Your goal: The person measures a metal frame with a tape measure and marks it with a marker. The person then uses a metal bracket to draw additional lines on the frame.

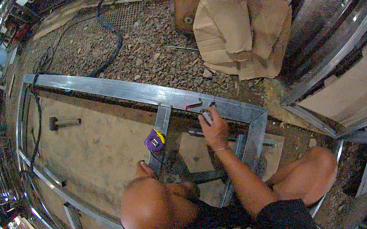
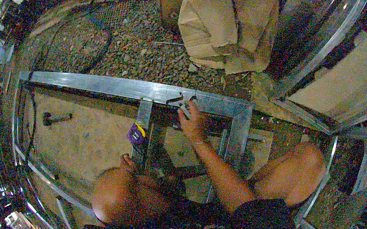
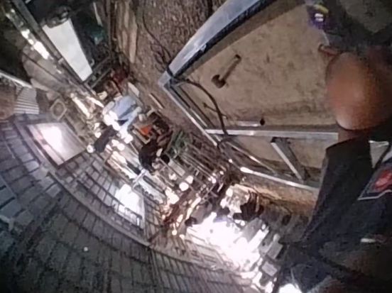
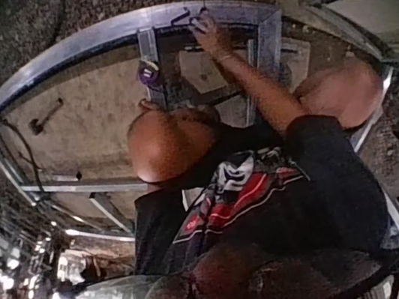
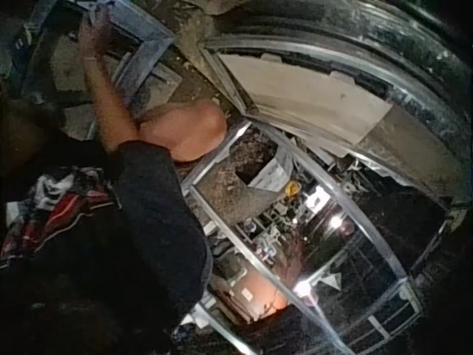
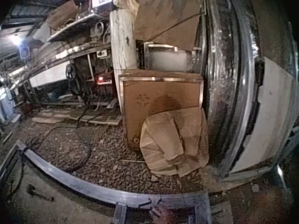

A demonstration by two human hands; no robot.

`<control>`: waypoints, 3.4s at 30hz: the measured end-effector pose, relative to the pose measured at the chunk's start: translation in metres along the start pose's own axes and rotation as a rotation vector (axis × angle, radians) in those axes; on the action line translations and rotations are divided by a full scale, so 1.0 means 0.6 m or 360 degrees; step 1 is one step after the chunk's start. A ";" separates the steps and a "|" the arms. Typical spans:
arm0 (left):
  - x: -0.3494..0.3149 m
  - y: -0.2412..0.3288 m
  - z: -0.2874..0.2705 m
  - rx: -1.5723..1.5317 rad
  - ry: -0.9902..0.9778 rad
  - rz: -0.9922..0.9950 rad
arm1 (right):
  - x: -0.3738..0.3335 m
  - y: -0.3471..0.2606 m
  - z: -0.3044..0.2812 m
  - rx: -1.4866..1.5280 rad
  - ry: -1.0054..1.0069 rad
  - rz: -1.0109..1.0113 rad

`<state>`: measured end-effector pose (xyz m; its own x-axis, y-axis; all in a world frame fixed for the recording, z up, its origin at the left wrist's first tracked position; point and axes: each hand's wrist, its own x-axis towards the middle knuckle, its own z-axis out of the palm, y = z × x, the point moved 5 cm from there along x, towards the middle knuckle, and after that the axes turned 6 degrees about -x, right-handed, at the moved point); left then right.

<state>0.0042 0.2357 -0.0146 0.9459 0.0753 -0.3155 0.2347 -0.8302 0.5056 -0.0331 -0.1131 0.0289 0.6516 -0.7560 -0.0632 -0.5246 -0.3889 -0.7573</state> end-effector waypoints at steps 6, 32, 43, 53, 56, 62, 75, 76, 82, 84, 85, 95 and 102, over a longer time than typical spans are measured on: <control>0.000 -0.007 -0.005 -0.0004 -0.0008 -0.0003 | 0.001 -0.016 0.023 -0.0550 0.0016 -0.0317; -0.001 -0.009 -0.006 -0.0022 -0.0025 -0.0008 | 0.164 0.028 -0.054 -0.0280 -0.0845 -0.0370; 0.000 -0.009 -0.008 -0.0019 -0.0021 -0.0002 | 0.136 0.045 -0.058 -0.0138 -0.0461 -0.0262; 0.000 0.001 0.001 -0.0019 -0.0023 0.0010 | 0.052 0.013 -0.076 -0.0535 0.0126 -0.0396; 0.005 0.001 -0.003 -0.0003 -0.0018 0.0004 | 0.042 0.009 -0.062 -0.0565 0.0147 -0.0320; 0.003 0.000 -0.002 0.0013 -0.0027 -0.0013 | 0.044 -0.004 -0.047 -0.0594 0.0112 -0.0293; -0.002 -0.002 -0.005 0.0009 -0.0020 -0.0010 | 0.049 0.004 -0.040 -0.0652 0.0219 -0.0416; -0.001 -0.002 -0.006 0.0005 -0.0017 -0.0012 | 0.050 0.005 -0.040 -0.0624 0.0183 -0.0406; -0.005 0.003 -0.006 -0.0017 0.0002 -0.0010 | 0.052 0.008 -0.039 -0.0619 0.0162 -0.0421; -0.007 0.000 -0.008 -0.0020 0.0010 -0.0011 | 0.050 0.002 -0.041 -0.0644 0.0161 -0.0435; -0.008 0.001 -0.008 -0.0031 0.0013 -0.0010 | 0.050 0.001 -0.042 -0.0653 0.0166 -0.0451; -0.005 -0.005 -0.007 -0.0024 0.0073 0.0015 | 0.050 -0.006 -0.042 -0.0728 0.0164 -0.0503; -0.003 0.004 -0.011 0.0011 -0.0105 -0.0074 | 0.051 -0.016 -0.045 -0.0728 0.0178 -0.0403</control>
<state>0.0047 0.2375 -0.0077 0.9171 0.0773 -0.3911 0.2761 -0.8307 0.4835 -0.0233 -0.1467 0.0519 0.7395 -0.6503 0.1737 -0.5598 -0.7375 -0.3778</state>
